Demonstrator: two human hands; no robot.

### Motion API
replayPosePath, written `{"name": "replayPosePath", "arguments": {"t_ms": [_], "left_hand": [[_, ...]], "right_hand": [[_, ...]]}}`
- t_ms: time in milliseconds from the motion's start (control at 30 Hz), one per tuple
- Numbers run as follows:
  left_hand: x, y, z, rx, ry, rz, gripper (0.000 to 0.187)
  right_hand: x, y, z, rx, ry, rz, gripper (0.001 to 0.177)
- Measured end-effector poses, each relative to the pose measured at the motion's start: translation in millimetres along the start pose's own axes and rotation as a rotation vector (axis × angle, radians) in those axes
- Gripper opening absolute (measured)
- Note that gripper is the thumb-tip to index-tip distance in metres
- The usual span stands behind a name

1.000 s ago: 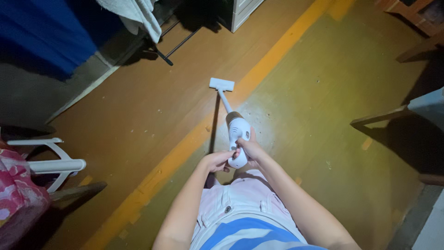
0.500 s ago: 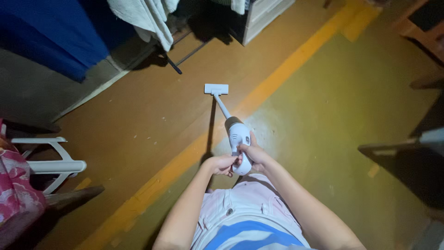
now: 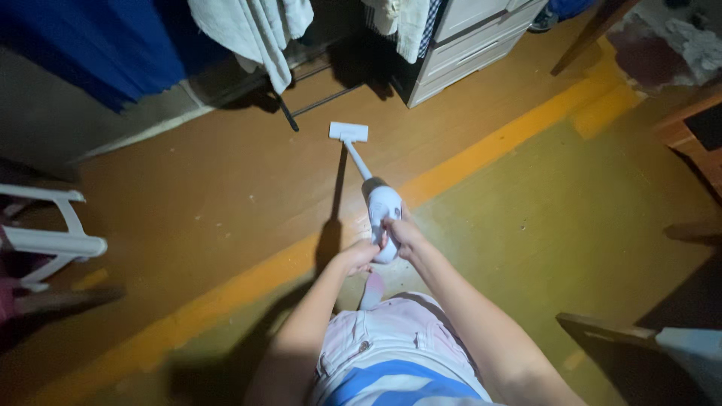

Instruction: The person uses a handheld cordless vacuum to clean a painted concrete floor in a room. They move the vacuum head back and forth across the surface, navigating around furniture and a clothes rack.

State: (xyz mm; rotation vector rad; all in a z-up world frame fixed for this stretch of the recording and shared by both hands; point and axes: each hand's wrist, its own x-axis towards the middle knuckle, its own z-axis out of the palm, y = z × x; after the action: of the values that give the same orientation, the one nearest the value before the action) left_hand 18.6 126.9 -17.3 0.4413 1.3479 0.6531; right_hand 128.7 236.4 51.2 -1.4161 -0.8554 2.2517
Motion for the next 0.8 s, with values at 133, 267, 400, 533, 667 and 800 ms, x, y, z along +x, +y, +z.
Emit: {"name": "replayPosePath", "arguments": {"t_ms": [133, 267, 400, 533, 667, 800], "left_hand": [[4.1, 17.8, 15.1, -0.120, 0.093, 0.007, 0.024], [5.4, 19.5, 22.5, -0.143, 0.090, 0.000, 0.026], [-6.5, 17.4, 30.3, -0.059, 0.059, 0.001, 0.036], [-31.6, 19.7, 35.9, 0.010, 0.013, -0.017, 0.044], [-52.9, 15.5, 39.5, 0.088, 0.010, -0.032, 0.049], [-81.7, 0.8, 38.9, 0.123, -0.019, -0.050, 0.046]], "right_hand": [[19.1, -14.3, -6.3, -0.009, -0.018, 0.010, 0.102], [18.2, -12.6, -14.7, -0.003, 0.023, 0.004, 0.102], [-1.8, -6.6, -18.8, 0.048, 0.083, 0.000, 0.097], [-30.9, -1.7, -18.6, 0.113, 0.072, -0.019, 0.060], [-60.5, 7.1, -11.9, 0.150, 0.132, -0.014, 0.045], [-95.5, 23.5, -1.8, 0.250, 0.209, 0.038, 0.044]]}}
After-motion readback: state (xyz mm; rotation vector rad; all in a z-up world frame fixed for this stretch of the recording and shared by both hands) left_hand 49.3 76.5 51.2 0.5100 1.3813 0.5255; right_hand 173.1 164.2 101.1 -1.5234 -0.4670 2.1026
